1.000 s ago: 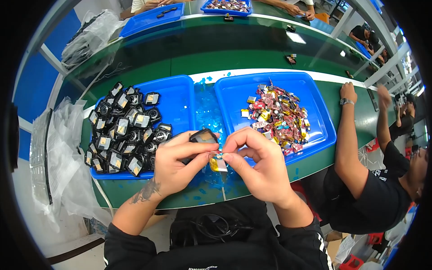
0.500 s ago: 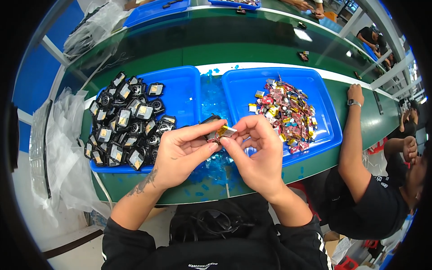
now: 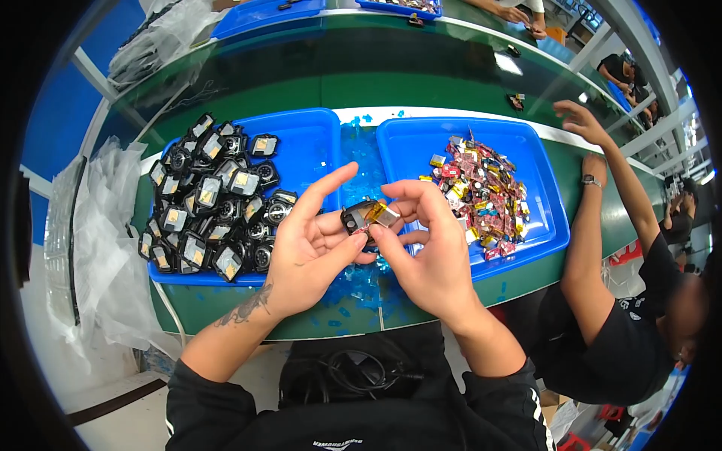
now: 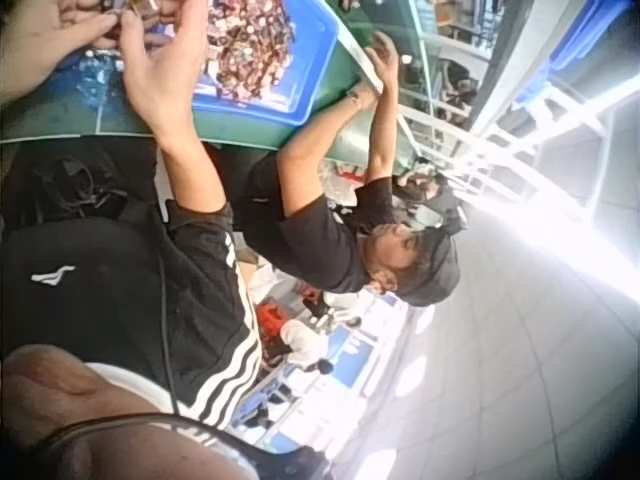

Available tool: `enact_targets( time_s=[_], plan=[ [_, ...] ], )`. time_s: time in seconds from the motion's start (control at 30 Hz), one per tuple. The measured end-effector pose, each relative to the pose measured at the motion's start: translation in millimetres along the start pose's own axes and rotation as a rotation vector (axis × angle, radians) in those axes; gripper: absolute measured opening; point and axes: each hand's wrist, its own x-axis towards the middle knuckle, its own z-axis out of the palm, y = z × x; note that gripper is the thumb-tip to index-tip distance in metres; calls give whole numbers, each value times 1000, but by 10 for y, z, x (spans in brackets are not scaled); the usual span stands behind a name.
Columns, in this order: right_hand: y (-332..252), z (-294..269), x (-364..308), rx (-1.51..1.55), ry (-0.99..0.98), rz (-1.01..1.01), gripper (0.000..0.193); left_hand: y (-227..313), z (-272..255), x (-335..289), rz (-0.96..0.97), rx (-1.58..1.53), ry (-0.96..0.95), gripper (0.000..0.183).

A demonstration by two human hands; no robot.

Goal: Manually assembling the internal components, circuit boards, and batteries into smartwatch housing units at a factory assembly line.

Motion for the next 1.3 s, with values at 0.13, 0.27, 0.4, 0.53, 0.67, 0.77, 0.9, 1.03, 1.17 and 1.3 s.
enact_targets(
  time_s=[0.13,0.27,0.4,0.53,0.67,0.77,0.9,1.03,1.17,1.3],
  plan=[
    [46,-198,424,138,-208,34,43,-94,49,12,193,257,203,74],
    [237,-300,1638,-178,-184,43,43,-143,-20,45,843,1021,221,58],
    [750,-341,2592,-104,-155,287,34,-187,29,19,1173,1290,38,48],
    [1099,-337,2824,-480,-120,327,39,-226,59,-23,1233,1309,-58,44],
    [1055,-370,2830,-429,-1,393,38,-257,63,-63,1240,1305,-76,52],
    [1060,-434,2865,-517,90,192,36,-210,77,-72,1240,1333,-112,57],
    [286,245,2330,-504,-218,-190,35,-213,80,-93,1253,1283,-116,58],
    [173,878,1772,-763,-508,-619,35,-212,61,-80,1253,1260,-80,54],
    [295,1125,1701,-708,-539,-471,35,-207,11,-36,1269,1240,7,49],
    [304,1008,1621,-489,-472,-386,28,-199,-54,-76,1131,1169,299,66]
  ],
)
